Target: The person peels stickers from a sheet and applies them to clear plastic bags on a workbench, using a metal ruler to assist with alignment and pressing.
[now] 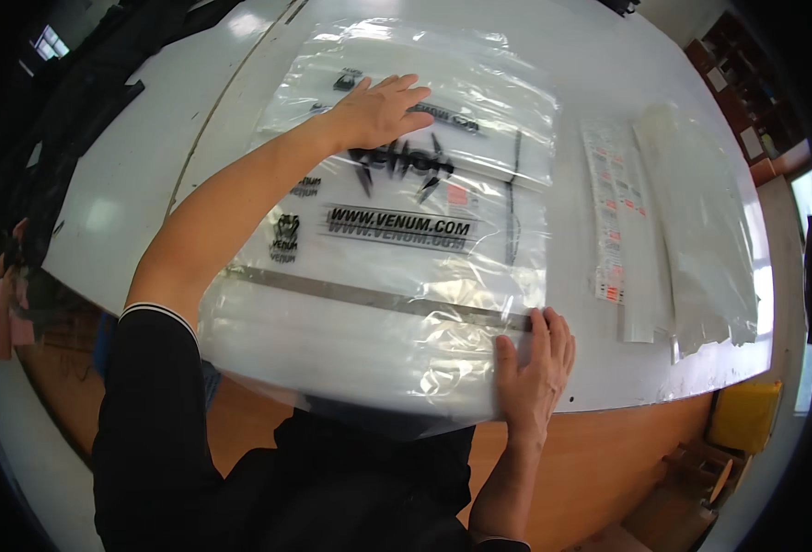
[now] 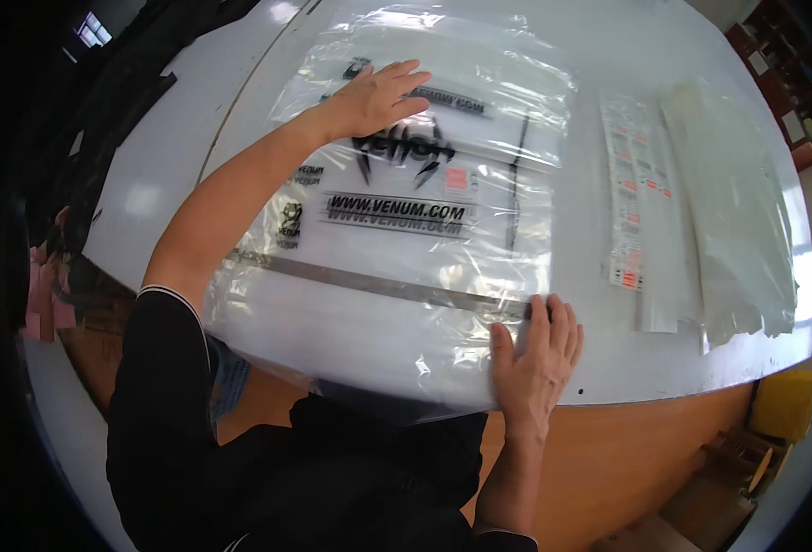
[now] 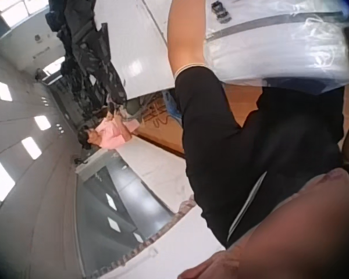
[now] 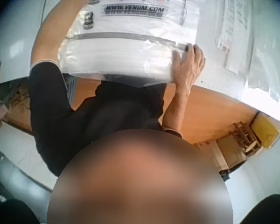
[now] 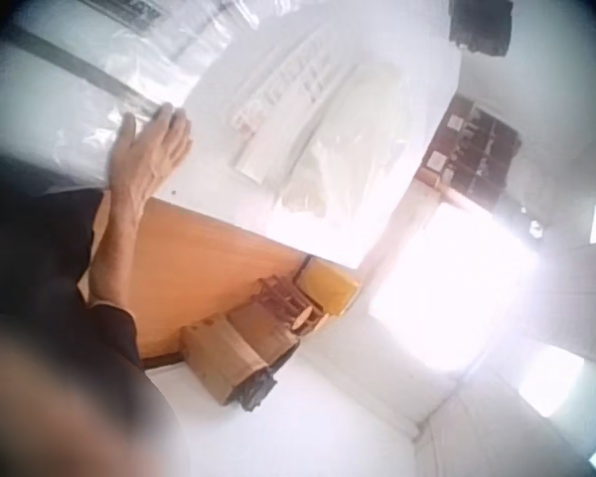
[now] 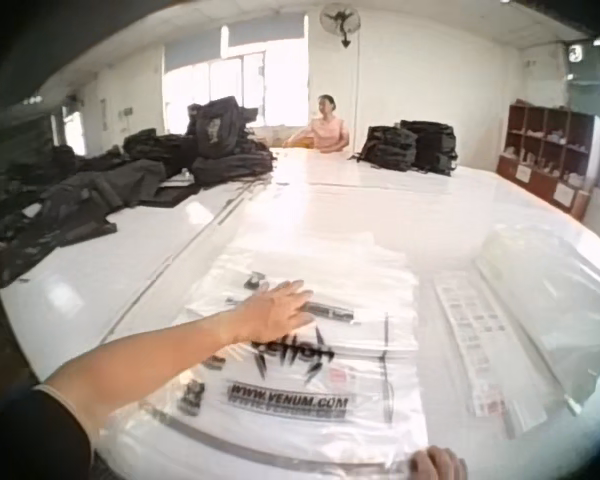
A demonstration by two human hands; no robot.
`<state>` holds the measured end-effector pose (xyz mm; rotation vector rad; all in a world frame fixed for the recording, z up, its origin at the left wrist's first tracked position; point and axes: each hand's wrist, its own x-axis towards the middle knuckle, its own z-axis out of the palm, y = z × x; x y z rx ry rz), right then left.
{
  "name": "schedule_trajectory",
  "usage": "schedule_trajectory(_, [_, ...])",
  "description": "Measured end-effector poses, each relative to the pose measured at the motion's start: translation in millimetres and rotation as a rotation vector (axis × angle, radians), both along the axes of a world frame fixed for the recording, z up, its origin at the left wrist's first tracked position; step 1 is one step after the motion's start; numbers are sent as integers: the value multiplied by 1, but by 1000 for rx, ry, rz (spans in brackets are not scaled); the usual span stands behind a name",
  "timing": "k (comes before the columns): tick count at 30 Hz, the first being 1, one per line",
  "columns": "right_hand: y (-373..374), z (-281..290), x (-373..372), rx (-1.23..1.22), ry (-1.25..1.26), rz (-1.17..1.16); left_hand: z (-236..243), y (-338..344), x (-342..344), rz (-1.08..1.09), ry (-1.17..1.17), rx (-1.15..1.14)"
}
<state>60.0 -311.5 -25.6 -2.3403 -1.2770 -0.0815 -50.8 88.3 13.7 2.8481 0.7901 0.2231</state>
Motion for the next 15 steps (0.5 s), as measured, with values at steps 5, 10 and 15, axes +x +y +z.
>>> schedule_trajectory(5, [-6, -4, 6, -6, -7, -17, 20, -78, -92, -85, -148, -112])
schedule_trajectory(10, [-10, 11, 15, -68, 14, 51, -4, -167, -199, -76, 46, 15])
schedule_trajectory(15, [-14, 25, 45, -87, -39, 287, -23, -194, -242, 5, 102, 67])
